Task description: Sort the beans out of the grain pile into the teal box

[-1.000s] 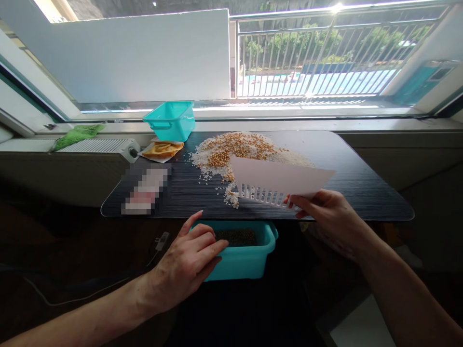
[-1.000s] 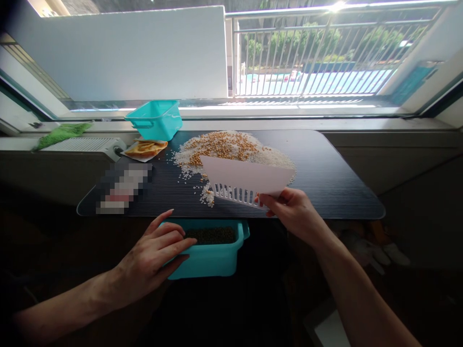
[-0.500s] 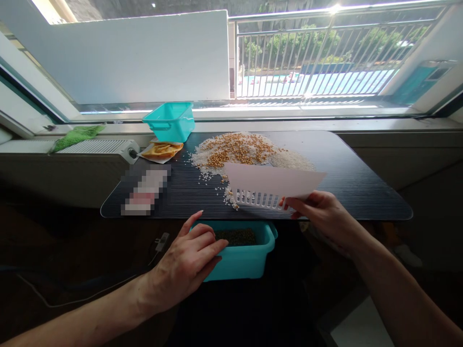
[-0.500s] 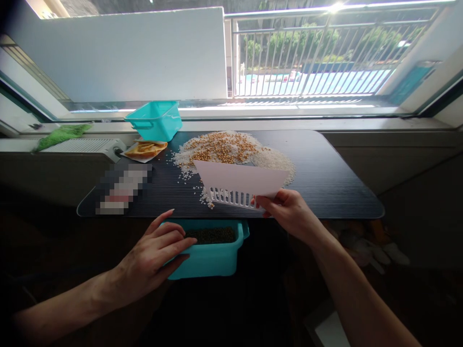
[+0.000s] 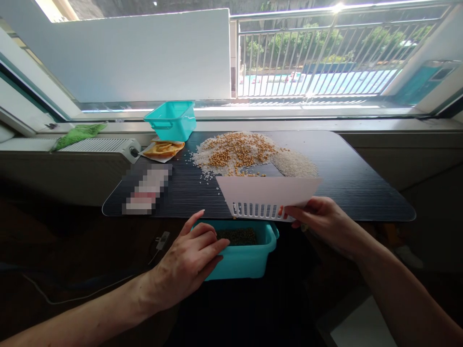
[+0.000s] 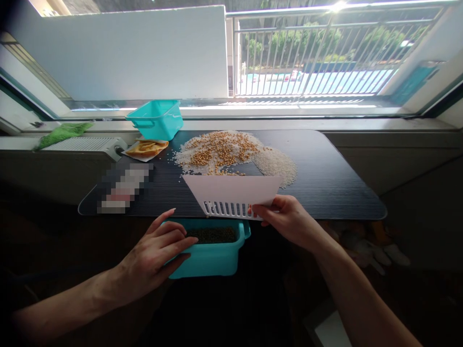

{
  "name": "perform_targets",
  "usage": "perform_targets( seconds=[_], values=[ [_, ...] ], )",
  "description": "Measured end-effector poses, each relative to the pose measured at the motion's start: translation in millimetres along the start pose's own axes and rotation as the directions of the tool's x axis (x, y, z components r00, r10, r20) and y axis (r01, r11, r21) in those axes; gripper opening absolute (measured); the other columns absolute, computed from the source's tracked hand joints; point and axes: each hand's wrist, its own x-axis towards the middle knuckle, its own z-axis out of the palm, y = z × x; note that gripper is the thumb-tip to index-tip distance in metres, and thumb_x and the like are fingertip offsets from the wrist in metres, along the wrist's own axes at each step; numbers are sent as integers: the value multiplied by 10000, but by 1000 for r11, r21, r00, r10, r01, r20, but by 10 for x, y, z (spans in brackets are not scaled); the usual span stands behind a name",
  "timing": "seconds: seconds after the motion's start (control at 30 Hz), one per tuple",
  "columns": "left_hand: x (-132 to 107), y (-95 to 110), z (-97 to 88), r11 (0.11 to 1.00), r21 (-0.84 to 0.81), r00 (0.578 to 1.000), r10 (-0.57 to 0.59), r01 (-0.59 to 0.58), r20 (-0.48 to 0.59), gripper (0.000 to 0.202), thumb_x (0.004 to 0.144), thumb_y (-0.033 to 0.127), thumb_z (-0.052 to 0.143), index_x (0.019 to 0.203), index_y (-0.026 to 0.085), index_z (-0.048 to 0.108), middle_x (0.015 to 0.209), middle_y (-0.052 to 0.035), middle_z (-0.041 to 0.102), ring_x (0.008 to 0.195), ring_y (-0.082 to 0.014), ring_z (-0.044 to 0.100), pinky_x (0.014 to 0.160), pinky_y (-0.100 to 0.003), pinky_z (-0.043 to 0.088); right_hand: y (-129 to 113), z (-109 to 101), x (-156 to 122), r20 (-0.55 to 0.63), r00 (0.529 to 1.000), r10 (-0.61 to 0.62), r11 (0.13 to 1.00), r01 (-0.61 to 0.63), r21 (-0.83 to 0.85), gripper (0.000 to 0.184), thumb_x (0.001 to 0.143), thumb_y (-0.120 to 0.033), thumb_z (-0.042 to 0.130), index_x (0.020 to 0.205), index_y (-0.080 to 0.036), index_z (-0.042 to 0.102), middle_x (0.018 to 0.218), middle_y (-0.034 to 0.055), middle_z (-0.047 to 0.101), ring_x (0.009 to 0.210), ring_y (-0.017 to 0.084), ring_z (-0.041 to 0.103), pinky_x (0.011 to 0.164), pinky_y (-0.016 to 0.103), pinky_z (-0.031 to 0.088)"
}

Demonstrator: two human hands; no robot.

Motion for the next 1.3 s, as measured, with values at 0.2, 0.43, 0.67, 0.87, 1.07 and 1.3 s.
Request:
perform_targets(
  seconds=[0.2, 0.43, 0.67, 0.87, 1.07, 1.3],
  values=[
    [-8, -4, 10, 1000, -7, 1000, -1, 1, -9, 233, 890, 135, 511, 1106, 165, 593, 837, -27, 641, 898, -176, 569, 1105, -527, 255, 6, 88, 27, 6, 1000, -8, 998, 7, 64, 338, 649, -498, 722, 727, -169, 736, 753, 58, 728, 644, 179, 627, 546, 265, 529],
    [8, 8, -12, 1000, -19, 1000, -10, 11, 22, 240, 893, 139, 490, 1105, 160, 601, 819, -28, 632, 884, -175, 569, 1106, -532, 256, 173, 185, 113, -81, 997, 20, 994, -11, 111, 372, 628, -504, 731, 766, -159, 729, 773, 67, 729, 660, 190, 637, 556, 289, 551],
    [10, 15, -4, 1000, -21, 1000, -11, 11, 2, 240, 892, 135, 491, 1106, 166, 595, 810, -21, 633, 871, -168, 569, 1098, -541, 266, 95, 72, 173, -230, 973, -18, 997, 34, 65, 333, 656, -491, 714, 697, -161, 706, 744, 55, 706, 686, 180, 636, 557, 257, 539],
    [6, 10, -7, 1000, -22, 1000, -15, 15, 16, 230, 898, 144, 493, 1105, 162, 595, 814, -23, 628, 878, -171, 566, 1102, -535, 255, 35, 131, 242, -148, 988, -34, 997, 44, 63, 324, 658, -469, 709, 694, -147, 703, 703, 47, 688, 615, 145, 596, 522, 241, 510],
    [-1, 3, 2, 1000, -30, 1000, -7, 8, 10, 242, 885, 116, 505, 1107, 147, 598, 846, -34, 635, 900, -175, 556, 1110, -528, 234, -16, 109, 216, -134, 991, -24, 996, 35, 86, 308, 649, -457, 719, 695, -152, 706, 710, 45, 689, 638, 146, 599, 533, 243, 521],
    [5, 15, -3, 999, -39, 1000, -9, 9, -3, 239, 886, 108, 501, 1102, 138, 598, 830, -32, 630, 896, -175, 546, 1102, -528, 238, 30, 160, 356, -76, 997, -27, 995, 34, 94, 291, 679, -429, 699, 709, -140, 699, 722, 46, 683, 665, 145, 593, 525, 227, 513]
  ],
)
